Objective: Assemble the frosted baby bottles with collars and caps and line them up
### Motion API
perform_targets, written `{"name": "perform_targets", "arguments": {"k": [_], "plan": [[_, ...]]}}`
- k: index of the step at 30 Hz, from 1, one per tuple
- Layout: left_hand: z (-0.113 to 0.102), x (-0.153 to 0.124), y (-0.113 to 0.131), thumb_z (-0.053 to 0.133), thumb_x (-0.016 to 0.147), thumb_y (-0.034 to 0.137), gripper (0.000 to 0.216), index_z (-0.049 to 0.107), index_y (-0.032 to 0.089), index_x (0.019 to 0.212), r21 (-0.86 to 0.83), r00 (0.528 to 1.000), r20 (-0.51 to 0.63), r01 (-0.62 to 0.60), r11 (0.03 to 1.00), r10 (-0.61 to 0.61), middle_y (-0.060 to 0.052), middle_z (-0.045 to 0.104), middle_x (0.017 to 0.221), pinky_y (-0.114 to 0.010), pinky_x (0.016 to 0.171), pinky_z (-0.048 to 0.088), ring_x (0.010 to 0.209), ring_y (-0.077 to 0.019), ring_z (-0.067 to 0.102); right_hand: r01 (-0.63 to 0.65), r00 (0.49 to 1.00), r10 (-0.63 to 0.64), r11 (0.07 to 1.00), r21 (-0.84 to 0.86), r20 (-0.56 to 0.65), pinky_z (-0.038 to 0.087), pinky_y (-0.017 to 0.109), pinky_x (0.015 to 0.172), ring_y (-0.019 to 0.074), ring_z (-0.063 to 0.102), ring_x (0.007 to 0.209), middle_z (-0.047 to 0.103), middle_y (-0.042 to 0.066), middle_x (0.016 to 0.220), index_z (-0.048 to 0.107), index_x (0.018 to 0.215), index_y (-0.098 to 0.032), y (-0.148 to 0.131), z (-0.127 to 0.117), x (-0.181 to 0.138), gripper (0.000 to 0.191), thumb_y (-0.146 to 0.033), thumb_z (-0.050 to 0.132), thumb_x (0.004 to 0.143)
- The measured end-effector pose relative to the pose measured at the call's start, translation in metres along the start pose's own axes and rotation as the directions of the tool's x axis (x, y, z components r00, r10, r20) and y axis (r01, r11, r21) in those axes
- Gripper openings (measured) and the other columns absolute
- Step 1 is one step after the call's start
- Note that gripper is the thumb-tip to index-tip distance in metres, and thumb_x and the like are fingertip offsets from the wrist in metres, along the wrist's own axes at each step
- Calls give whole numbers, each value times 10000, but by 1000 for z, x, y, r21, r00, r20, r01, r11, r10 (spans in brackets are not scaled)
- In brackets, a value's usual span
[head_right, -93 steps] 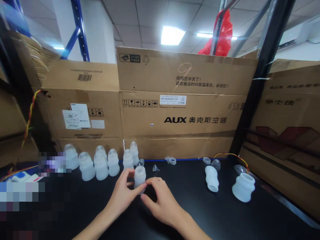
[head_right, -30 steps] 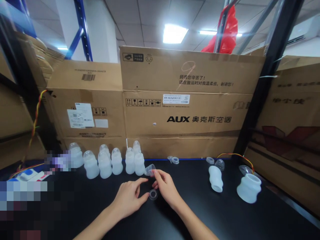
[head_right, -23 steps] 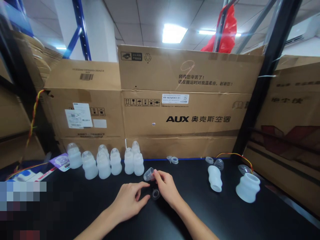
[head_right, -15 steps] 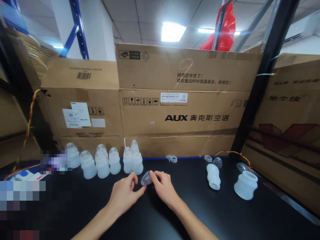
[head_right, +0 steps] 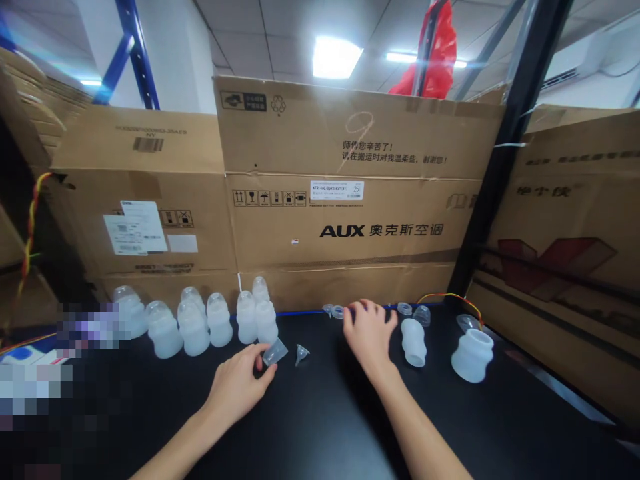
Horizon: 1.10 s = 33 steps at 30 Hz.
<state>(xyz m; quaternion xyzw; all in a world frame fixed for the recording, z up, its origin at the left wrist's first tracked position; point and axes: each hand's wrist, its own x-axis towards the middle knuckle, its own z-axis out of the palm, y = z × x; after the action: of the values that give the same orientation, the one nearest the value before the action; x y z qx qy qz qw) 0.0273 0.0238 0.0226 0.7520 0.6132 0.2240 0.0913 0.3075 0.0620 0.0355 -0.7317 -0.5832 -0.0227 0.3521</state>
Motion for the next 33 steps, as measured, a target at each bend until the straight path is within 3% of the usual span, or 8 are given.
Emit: {"name": "perform_targets", "arguments": {"k": [1,3,6,8,14,21,28,33], "plan": [[-1,1,-1,619,883,322,258,707,300,1124,14,1000,6,19,1000,-19,16,722,845,-290,644,354,785,-220,704,-77,996,74,994,-77,-47,69,746,1121,467,373,1392,524,239,1447,704,1171,-143,11,-4,4,342,-337,498,979],[-1,2,-1,618,882,341,266,711,292,1128,23,999,6,37,999,-37,9,723,833,-292,629,331,770,-231,707,-195,979,180,962,-190,-93,161,787,1051,520,355,1384,477,285,1465,695,1195,-114,31,-10,10,349,-277,554,920],[1,2,-1,619,882,339,378,654,281,1254,28,999,0,51,998,-51,3,732,879,-297,656,344,809,-245,722,-244,970,238,929,-278,-57,355,714,960,517,492,1269,618,268,1285,754,1029,-124,51,-15,14,250,-245,627,852],[4,2,-2,620,881,331,460,593,274,1337,24,999,-4,51,998,-51,4,731,899,-299,673,359,826,-250,726,-208,977,212,933,-294,-16,402,656,952,478,563,1205,677,243,1194,766,980,-134,54,-16,15,216,-247,635,850],[7,0,-5,640,866,331,489,570,284,1348,-21,999,-54,-2,1000,1,-3,701,947,-295,684,403,776,-227,703,34,995,-19,987,-158,99,479,363,928,273,683,1092,731,95,1207,752,1107,-232,29,-9,14,274,-322,546,951],[11,-6,1,544,937,313,363,651,305,1284,-53,987,-68,-147,988,143,13,656,826,-285,666,425,679,-192,655,46,997,-40,995,-85,69,455,499,940,376,676,1085,740,139,1173,778,1028,-207,21,3,5,226,-261,626,870],[14,-11,8,547,956,318,363,693,355,1286,-57,956,70,-281,958,285,18,726,798,-288,668,408,676,-184,670,113,992,-119,985,128,41,548,263,811,190,743,908,791,51,1027,760,1064,-227,23,15,15,316,-332,475,980],[12,-9,17,520,982,385,396,682,340,1340,8,955,104,-281,960,278,-26,757,868,-303,696,434,743,-217,700,95,993,-90,994,62,-79,523,307,921,222,700,1014,744,86,1136,737,1110,-195,41,13,28,327,-334,480,962]]}}
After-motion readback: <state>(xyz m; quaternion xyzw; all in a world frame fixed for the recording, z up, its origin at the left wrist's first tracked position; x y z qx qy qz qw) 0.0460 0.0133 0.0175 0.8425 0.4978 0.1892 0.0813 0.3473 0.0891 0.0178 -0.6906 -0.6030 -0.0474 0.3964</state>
